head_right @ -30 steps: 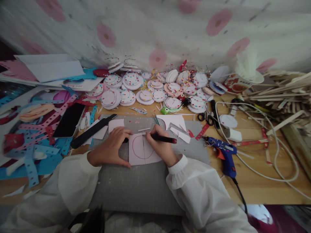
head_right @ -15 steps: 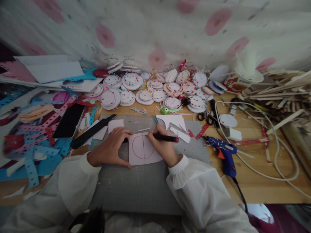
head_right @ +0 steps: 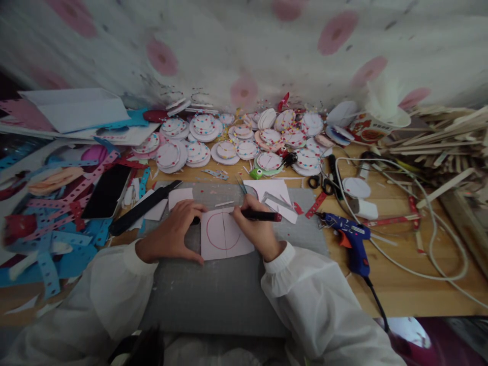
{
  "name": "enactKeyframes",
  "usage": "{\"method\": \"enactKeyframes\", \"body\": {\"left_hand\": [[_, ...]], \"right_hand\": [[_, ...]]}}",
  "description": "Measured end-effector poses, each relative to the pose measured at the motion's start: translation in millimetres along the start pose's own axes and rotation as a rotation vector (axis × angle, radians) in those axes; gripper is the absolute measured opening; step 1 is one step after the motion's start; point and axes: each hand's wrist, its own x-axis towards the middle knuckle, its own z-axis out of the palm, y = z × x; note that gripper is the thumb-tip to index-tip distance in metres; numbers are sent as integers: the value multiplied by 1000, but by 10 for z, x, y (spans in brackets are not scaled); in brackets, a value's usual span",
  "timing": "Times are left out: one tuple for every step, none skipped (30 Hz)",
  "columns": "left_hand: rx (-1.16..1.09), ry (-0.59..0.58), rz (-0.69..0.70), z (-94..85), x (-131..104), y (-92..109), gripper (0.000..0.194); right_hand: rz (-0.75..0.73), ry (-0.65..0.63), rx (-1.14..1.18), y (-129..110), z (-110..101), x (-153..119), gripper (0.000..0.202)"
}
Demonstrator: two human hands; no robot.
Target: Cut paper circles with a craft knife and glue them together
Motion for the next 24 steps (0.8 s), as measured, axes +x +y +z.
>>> {"method": "enactKeyframes", "body": {"left_hand": [[1,-4,3,-2,0,0,79],[0,-8,4,-4,0,2,79],[-2,-10,2,-6,1,6,79],[-4,-12,-5,-8,3,11,79],[-7,-14,-13,-11,5,17,78],[-8,-15,-21,-13,8,24,78],[-8,-16,-27,-16,10,31,77],[-5,-16,-30,-19,12,37,78],[-2,-19,-31,-22,14,41,78],[1,-20,-29,-24,14,44,78],[4,-23,-26,-26,14,45,79],[5,-24,-22,-28,13,45,78],[5,-24,-17,-28,12,45,78],[4,-21,-13,-28,11,44,77],[4,-16,-10,-27,9,44,75],[5,-11,-9,-26,8,45,73],[6,-6,-8,-24,8,46,71],[8,-2,-8,-22,8,47,69],[9,-1,-8,-21,9,48,69],[10,0,-8,-19,10,48,69],[10,1,-7,-17,11,48,70],[12,2,-5,-16,12,47,70],[14,3,-3,-15,13,46,70],[17,5,-1,-14,14,44,70]], "right_hand": [[1,-2,3,2,-1,-1,25],[3,-5,7,4,-2,-3,25],[5,-8,9,6,-3,-4,26],[7,-13,10,8,-5,-6,26],[9,-18,10,10,-6,-7,26],[10,-20,9,12,-7,-8,26],[11,-21,8,15,-8,-8,25],[10,-19,8,17,-8,-7,25],[10,-18,8,19,-8,-6,25],[9,-16,10,21,-8,-5,25],[7,-14,10,22,-8,-4,25],[5,-12,11,22,-7,-3,25],[3,-12,12,22,-7,-3,25],[0,-10,13,21,-7,-2,25],[-2,-10,13,19,-7,-2,25],[-2,-10,15,18,-7,-2,25],[0,-10,16,16,-7,-1,25],[1,-9,17,14,-8,-1,25],[2,-8,18,12,-8,-1,26],[4,-7,20,10,-9,0,26],[5,-7,21,8,-11,0,26],[5,-8,21,5,-13,0,26],[4,-9,20,3,-16,-1,26],[4,-10,18,0,-19,-2,25]]}}
